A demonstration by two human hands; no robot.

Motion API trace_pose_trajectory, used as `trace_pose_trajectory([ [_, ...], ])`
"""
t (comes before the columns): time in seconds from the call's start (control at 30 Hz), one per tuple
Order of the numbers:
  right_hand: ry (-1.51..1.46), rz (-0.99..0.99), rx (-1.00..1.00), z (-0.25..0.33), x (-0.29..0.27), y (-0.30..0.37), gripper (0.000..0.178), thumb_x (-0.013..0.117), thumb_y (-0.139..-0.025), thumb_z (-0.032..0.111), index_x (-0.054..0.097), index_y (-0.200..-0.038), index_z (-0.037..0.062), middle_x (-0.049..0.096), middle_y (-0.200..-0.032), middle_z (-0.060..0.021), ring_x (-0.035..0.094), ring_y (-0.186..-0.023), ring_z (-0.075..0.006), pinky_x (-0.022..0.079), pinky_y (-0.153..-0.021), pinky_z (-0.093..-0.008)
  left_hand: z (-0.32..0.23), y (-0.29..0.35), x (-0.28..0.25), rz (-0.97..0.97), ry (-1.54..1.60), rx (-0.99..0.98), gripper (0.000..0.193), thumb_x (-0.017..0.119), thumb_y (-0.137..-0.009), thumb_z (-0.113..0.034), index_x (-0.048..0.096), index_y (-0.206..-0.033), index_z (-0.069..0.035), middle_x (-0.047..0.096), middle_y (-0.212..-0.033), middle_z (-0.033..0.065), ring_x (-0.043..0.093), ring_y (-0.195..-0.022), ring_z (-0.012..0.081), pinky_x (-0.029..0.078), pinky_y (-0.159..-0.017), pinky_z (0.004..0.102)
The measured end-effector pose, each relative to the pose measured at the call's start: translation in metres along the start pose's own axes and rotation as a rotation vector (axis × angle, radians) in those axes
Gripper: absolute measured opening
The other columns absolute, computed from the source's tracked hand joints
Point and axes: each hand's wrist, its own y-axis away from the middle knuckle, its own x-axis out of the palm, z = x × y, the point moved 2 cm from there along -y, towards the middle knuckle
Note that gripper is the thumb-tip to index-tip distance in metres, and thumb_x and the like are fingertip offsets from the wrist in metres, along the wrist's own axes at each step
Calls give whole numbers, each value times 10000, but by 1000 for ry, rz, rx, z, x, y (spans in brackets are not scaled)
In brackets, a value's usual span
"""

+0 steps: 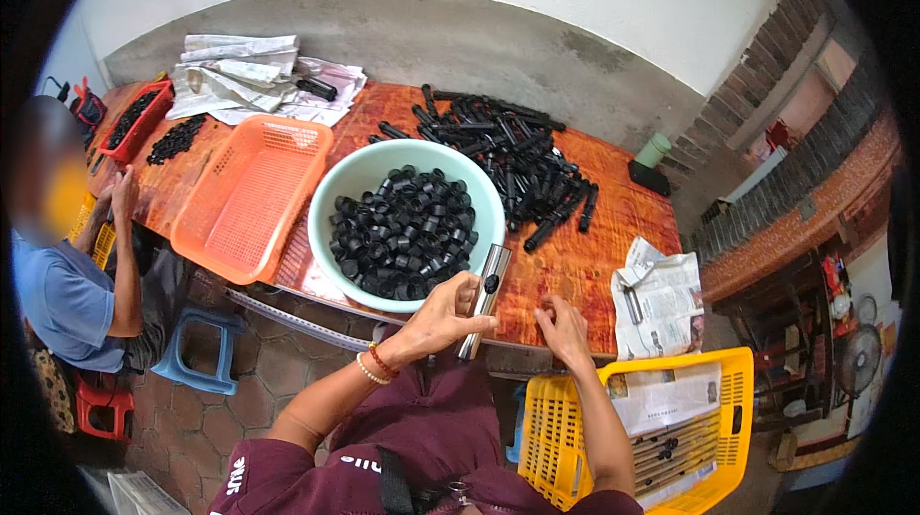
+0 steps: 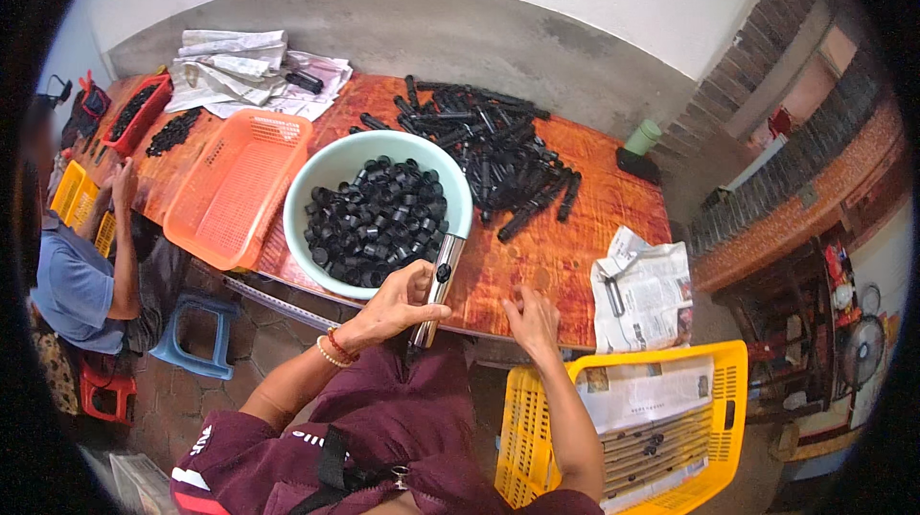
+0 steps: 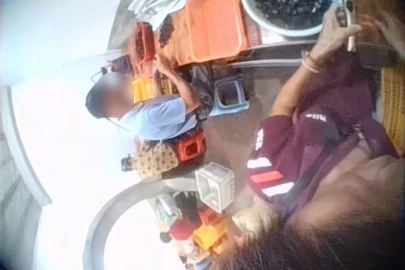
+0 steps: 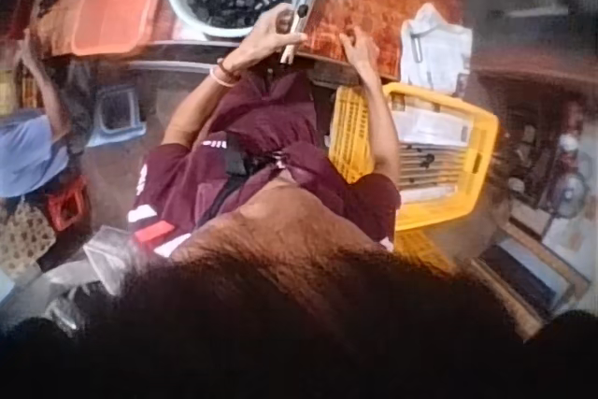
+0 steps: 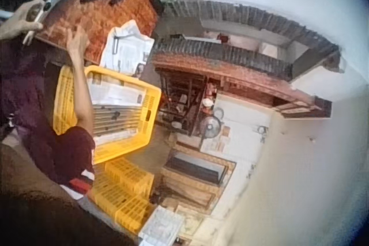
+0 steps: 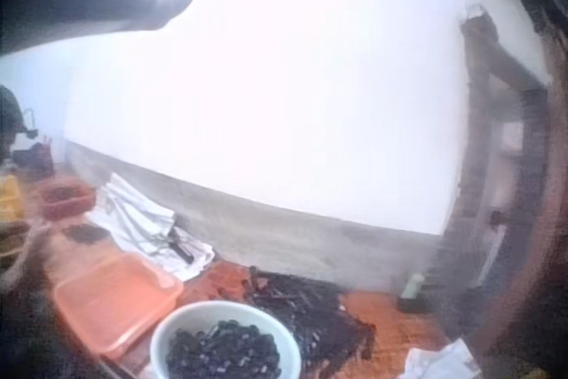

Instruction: The person repeatedly picks a black cylindrical part from a bowl, places it onto a metal rod, and then places the assembled unit into a yellow crate. The process is repeated continuously.

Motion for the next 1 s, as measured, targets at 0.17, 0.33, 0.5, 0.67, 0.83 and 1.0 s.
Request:
trace_pose_trajectory([
  [0.17, 10, 30, -56, -4, -1, 1, 332, 597, -850, 318, 621, -1027, 38, 631, -849, -136, 594, -849, -319, 434, -769, -448, -3, -1, -6, -62, 7, 32, 380, 747, -765, -49, 467, -1021, -29, 560, -861, -10, 543, -769, 45, 478, -692, 218],
  [0.33, -229, 27, -84, 16, -15, 10, 278, 573, -878, 253, 633, -990, 5, 644, -935, -168, 612, -882, -323, 463, -786, -407, -1, -8, -6, -258, 46, 48, 407, 761, -748, -58, 462, -1024, -39, 571, -868, 2, 571, -797, 62, 495, -714, 226],
  [0.5, -501, 212, -232, 96, -32, 38, 288, 560, -898, 232, 591, -1048, -12, 634, -948, -191, 617, -884, -327, 473, -776, -389, -7, -22, -9, -450, 217, 89, 403, 737, -775, -95, 432, -1038, -67, 582, -820, 22, 618, -711, 115, 505, -599, 234],
  [0.67, -380, -8, -288, 112, -35, 41, 278, 608, -884, 245, 494, -985, 12, 606, -766, -184, 622, -683, -360, 476, -583, -425, 1, -25, 14, -458, 295, 140, 415, 767, -750, -69, 429, -991, -73, 553, -845, 8, 585, -741, 85, 491, -647, 221],
  [0.83, -210, -70, -262, 106, -35, 47, 284, 619, -878, 255, 471, -893, 13, 579, -723, -179, 599, -630, -361, 448, -523, -429, 16, -25, 24, -389, 425, 66, 338, 689, -833, -120, 462, -1073, -50, 577, -858, 33, 613, -765, 131, 538, -667, 271],
  [1.0, -251, -110, -285, 101, -36, 47, 284, 597, -895, 254, 461, -844, 10, 536, -690, -196, 568, -623, -387, 424, -524, -448, 8, -20, 27, -276, 479, -30, 284, 628, -886, -169, 488, -1099, -42, 633, -954, 102, 654, -920, 207, 581, -717, 341],
])
